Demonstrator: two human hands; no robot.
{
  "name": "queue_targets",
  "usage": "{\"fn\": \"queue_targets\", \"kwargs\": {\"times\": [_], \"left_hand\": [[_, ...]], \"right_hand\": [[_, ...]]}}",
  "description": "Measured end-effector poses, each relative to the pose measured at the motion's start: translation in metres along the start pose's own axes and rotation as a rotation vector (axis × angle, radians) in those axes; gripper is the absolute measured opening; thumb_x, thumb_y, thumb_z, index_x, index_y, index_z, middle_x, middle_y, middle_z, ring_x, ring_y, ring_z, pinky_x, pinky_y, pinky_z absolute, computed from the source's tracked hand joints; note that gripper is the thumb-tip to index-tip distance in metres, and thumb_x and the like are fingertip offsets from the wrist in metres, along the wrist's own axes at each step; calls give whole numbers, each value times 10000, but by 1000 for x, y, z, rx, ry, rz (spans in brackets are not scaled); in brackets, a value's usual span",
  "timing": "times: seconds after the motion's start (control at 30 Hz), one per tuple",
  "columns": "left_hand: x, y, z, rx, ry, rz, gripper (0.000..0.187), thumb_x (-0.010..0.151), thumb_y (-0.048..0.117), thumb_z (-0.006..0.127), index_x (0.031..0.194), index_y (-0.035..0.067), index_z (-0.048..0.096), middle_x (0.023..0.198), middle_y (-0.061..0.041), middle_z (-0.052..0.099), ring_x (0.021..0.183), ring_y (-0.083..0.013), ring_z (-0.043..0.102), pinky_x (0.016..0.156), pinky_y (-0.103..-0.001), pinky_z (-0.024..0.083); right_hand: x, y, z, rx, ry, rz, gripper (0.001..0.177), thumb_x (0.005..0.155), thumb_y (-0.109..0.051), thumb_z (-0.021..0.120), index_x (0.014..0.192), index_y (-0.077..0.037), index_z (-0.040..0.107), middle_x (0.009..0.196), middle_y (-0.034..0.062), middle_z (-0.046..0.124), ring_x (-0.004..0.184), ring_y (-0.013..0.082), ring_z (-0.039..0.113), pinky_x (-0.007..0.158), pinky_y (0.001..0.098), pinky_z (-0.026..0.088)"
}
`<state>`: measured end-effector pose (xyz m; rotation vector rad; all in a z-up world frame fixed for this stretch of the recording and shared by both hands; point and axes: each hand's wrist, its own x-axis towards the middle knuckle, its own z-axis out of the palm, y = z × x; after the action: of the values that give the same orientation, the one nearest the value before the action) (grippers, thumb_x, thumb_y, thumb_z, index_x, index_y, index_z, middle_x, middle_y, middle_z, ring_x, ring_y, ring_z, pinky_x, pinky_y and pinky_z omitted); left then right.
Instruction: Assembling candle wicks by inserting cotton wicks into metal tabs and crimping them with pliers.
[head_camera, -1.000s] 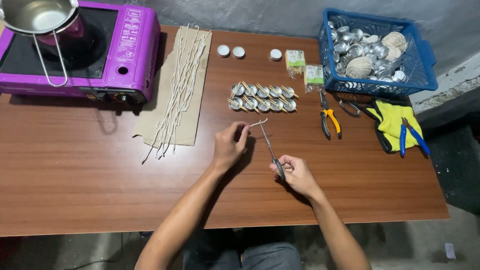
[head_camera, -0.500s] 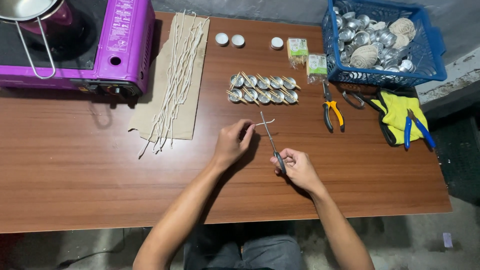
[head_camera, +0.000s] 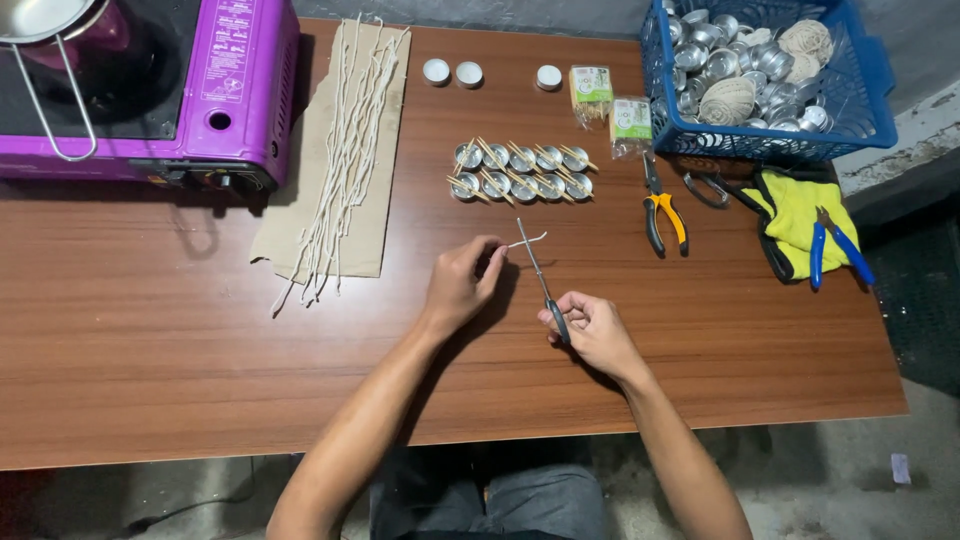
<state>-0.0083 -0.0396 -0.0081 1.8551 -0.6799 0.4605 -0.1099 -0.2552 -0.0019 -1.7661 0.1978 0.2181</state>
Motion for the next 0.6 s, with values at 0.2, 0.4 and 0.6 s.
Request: {"fn": "queue_targets", "kwargs": {"times": [0.2, 0.4, 0.6], "left_hand": [[1, 1, 0, 0, 12, 6, 71, 947, 109, 702, 1016, 106, 715, 762, -107, 757, 698, -304, 742, 587, -354, 590], [-1, -4, 3, 8, 19, -7, 64, 949, 116, 706, 1011, 116, 721, 760, -90, 760, 688, -285, 742, 584, -339, 588], [2, 1, 0, 12, 38, 8, 58, 948, 115, 710, 1003, 119, 727, 754, -83, 761, 697, -275, 748, 599, -332, 593]], "right_hand": [[-1, -2, 0, -3, 0, 3, 255, 891, -255, 818, 865, -21, 722, 618, 99, 713, 525, 88, 643, 458, 191, 475], [-2, -6, 0, -8, -13, -12, 222, 870, -214, 823, 865, -18, 719, 615, 99, 709, 526, 90, 642, 468, 195, 488], [-2, -5, -2, -9, -23, -11, 196, 872, -193, 804, 867, -16, 721, 615, 105, 713, 512, 94, 643, 450, 201, 493]]}}
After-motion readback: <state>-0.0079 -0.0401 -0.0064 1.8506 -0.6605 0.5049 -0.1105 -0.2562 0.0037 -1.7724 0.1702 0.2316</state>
